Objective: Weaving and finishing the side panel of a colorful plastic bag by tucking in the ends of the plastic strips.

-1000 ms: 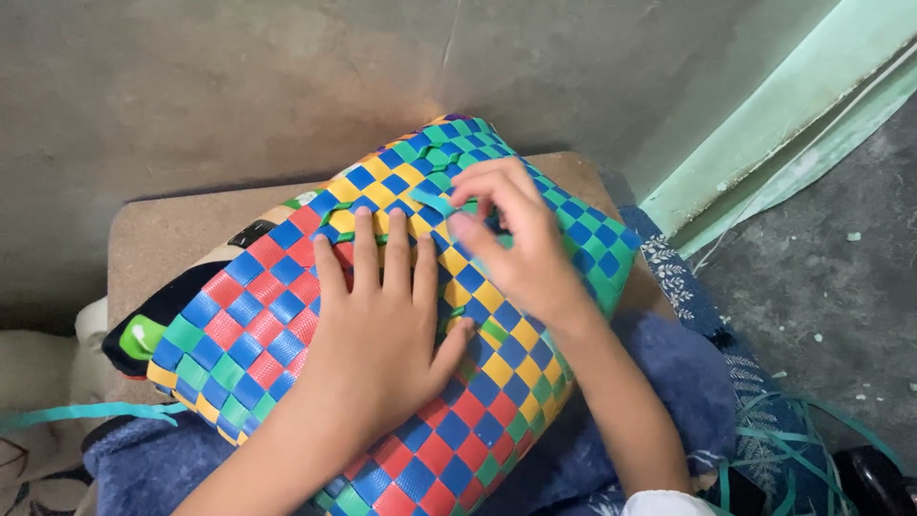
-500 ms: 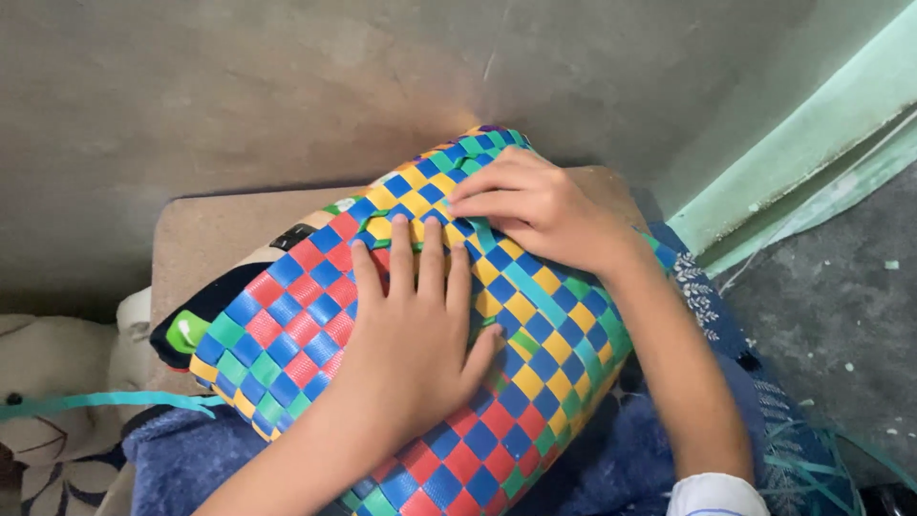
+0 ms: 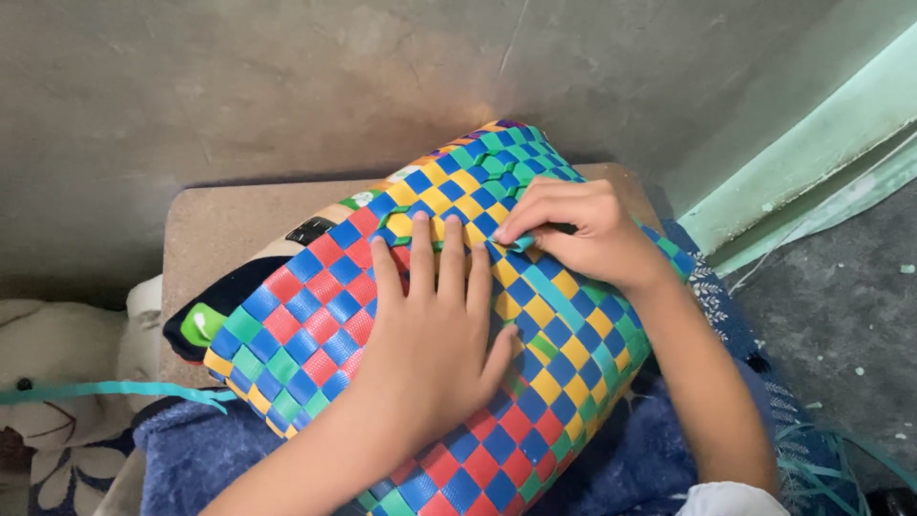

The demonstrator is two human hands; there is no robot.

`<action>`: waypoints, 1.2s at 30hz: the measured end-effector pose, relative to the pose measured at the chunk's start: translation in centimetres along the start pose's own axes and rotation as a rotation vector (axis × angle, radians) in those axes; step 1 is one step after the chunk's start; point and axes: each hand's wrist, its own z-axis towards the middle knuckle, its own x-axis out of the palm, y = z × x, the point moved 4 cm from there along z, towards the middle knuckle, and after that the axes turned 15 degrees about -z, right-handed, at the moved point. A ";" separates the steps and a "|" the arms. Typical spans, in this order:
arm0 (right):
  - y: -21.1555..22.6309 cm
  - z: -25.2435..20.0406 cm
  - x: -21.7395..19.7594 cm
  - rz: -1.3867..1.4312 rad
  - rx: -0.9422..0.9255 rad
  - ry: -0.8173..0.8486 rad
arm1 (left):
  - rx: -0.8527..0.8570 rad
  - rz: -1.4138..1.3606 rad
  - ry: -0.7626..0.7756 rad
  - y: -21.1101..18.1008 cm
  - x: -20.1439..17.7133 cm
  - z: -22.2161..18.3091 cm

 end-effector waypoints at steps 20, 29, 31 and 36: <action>-1.0 -0.4 0.6 -0.086 0.156 -0.038 | -0.017 0.011 0.014 -0.1 0.1 0.0; -2.2 -0.3 1.2 0.000 0.341 0.060 | -0.021 0.004 0.020 -0.1 0.2 0.1; -1.8 -0.2 1.0 -0.039 0.282 0.046 | -0.022 0.011 0.024 -0.1 0.3 0.1; -0.9 0.1 0.6 -0.142 0.031 -0.007 | -0.031 -0.008 0.014 0.0 0.2 0.0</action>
